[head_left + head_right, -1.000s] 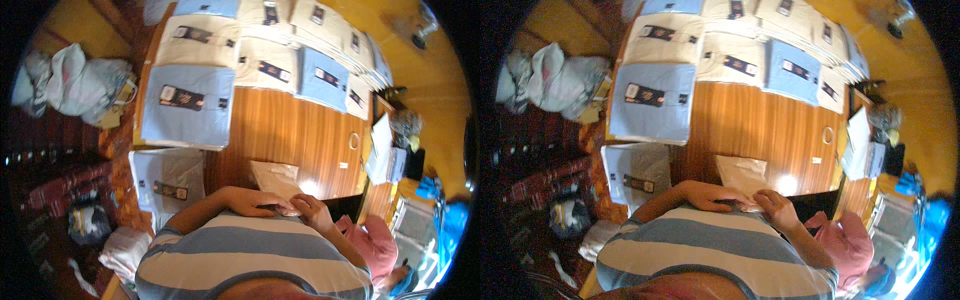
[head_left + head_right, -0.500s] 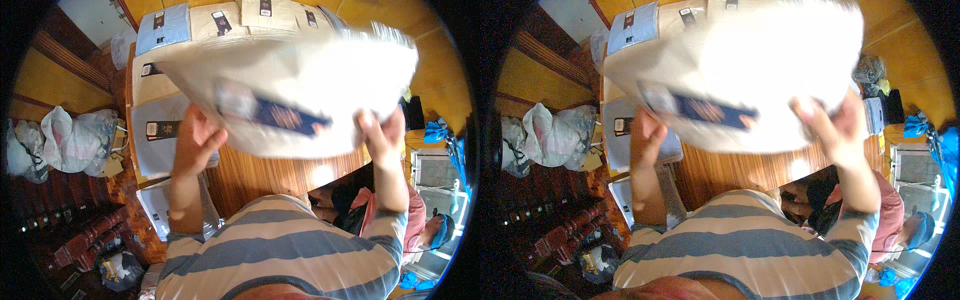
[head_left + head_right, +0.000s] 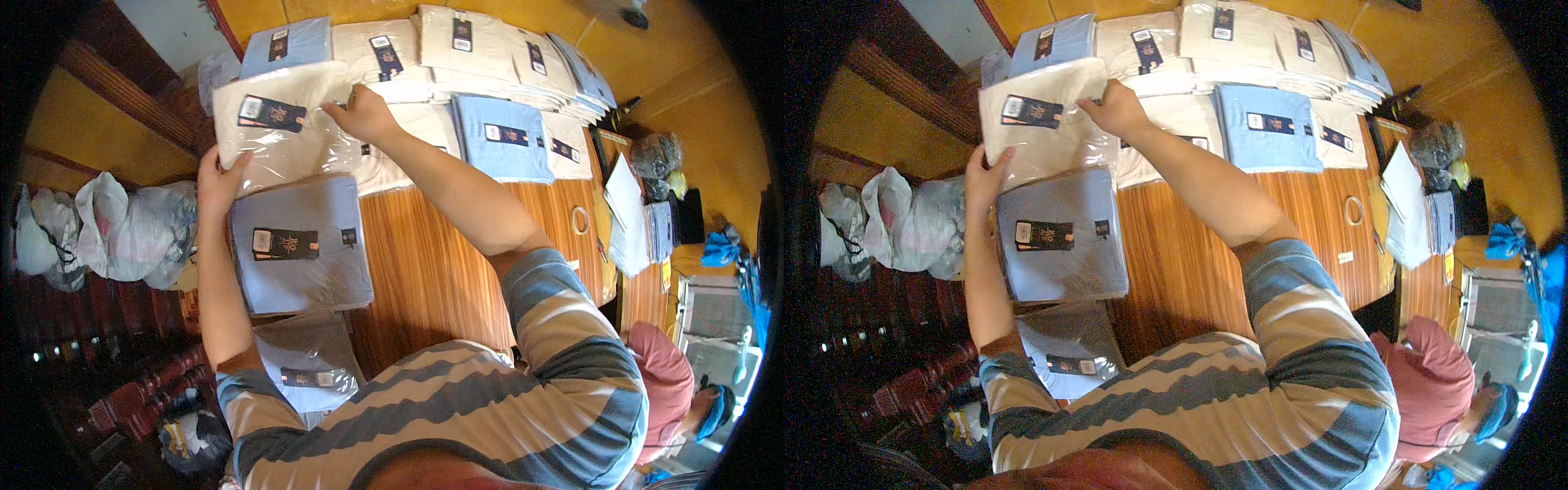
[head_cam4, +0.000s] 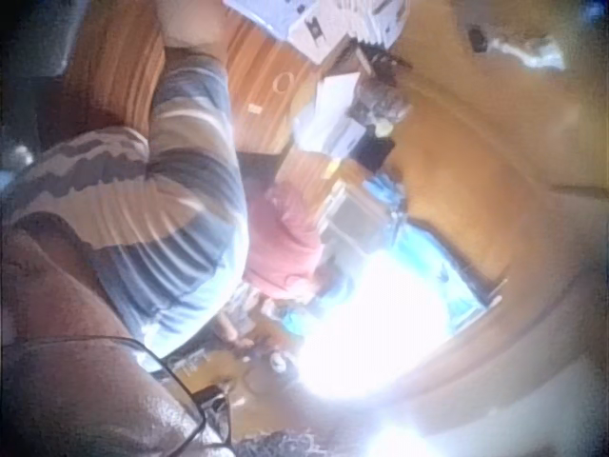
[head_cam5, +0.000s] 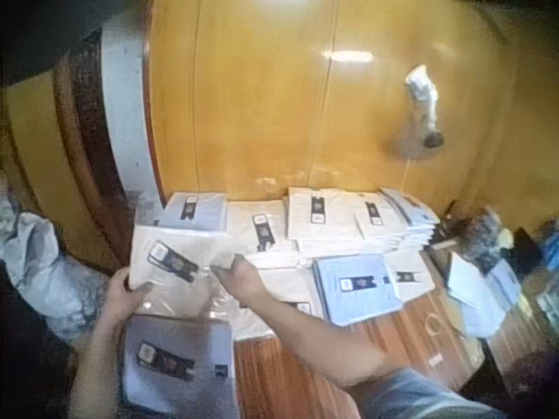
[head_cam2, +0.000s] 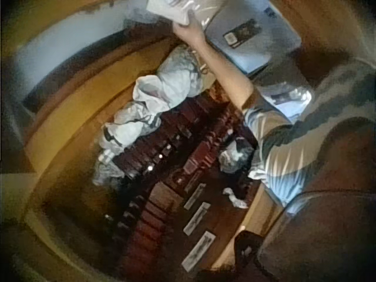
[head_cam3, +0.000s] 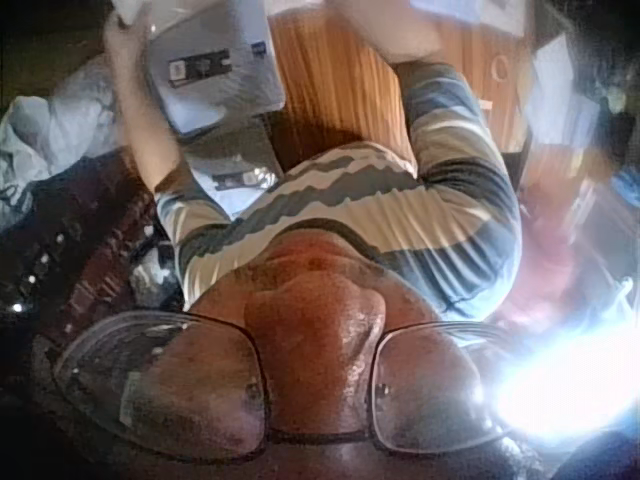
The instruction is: The person sorts and stacks packaged shirts on a wooden table, moving them from the main surface into various piles and checking the tags on the plastic wrapping.
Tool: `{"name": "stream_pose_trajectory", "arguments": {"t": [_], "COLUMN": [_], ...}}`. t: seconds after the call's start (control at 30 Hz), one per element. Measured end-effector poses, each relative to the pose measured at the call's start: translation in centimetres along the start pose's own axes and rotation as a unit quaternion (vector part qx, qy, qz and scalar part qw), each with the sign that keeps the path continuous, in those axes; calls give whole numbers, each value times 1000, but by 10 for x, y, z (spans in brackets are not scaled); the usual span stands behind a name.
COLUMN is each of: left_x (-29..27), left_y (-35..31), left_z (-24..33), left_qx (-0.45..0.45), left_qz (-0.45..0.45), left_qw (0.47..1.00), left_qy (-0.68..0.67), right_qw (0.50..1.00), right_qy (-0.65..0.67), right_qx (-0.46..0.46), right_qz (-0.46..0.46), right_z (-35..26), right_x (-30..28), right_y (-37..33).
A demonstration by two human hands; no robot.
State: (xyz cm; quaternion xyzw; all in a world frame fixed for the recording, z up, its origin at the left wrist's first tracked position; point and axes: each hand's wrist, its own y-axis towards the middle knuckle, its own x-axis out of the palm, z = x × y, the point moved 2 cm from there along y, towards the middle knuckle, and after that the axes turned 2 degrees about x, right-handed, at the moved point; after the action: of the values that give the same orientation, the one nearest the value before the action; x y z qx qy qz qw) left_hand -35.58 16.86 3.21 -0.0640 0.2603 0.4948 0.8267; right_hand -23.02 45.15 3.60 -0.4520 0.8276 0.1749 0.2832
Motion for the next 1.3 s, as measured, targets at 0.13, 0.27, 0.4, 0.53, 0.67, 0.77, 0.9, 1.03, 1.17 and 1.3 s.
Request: {"name": "stream_pose_trajectory", "arguments": {"t": [0.13,0.27,0.4,0.53,0.67,0.77,0.9,1.03,1.17,1.3], "left_x": [11,13,8,3,2,24,56,70,104,162], "left_y": [9,9,4,4,-40,-85,-154,-204,-240,-236], "left_z": [-44,-54,-45,-23,32,98,152,174,162,176], "left_qx": [-10,-42,-22,-64,102,188,174,160,17,75], "left_qz": [8,16,26,41,68,84,-34,-107,-131,-142], "left_qw": [999,999,999,997,967,932,984,978,954,942], "left_qy": [-45,-16,-30,-19,226,298,19,-86,-269,-296], "right_qw": [997,992,969,833,787,737,741,718,741,754], "right_qy": [-1,60,238,475,501,543,553,608,590,600], "right_qx": [35,14,72,202,241,268,252,208,175,56], "right_qz": [-68,-110,-7,196,267,301,286,268,269,260], "right_z": [33,46,79,123,134,155,182,181,157,109], "right_x": [25,7,-49,-118,-129,-128,-135,-151,-171,-188], "right_y": [19,16,32,58,52,43,48,67,75,33]}}
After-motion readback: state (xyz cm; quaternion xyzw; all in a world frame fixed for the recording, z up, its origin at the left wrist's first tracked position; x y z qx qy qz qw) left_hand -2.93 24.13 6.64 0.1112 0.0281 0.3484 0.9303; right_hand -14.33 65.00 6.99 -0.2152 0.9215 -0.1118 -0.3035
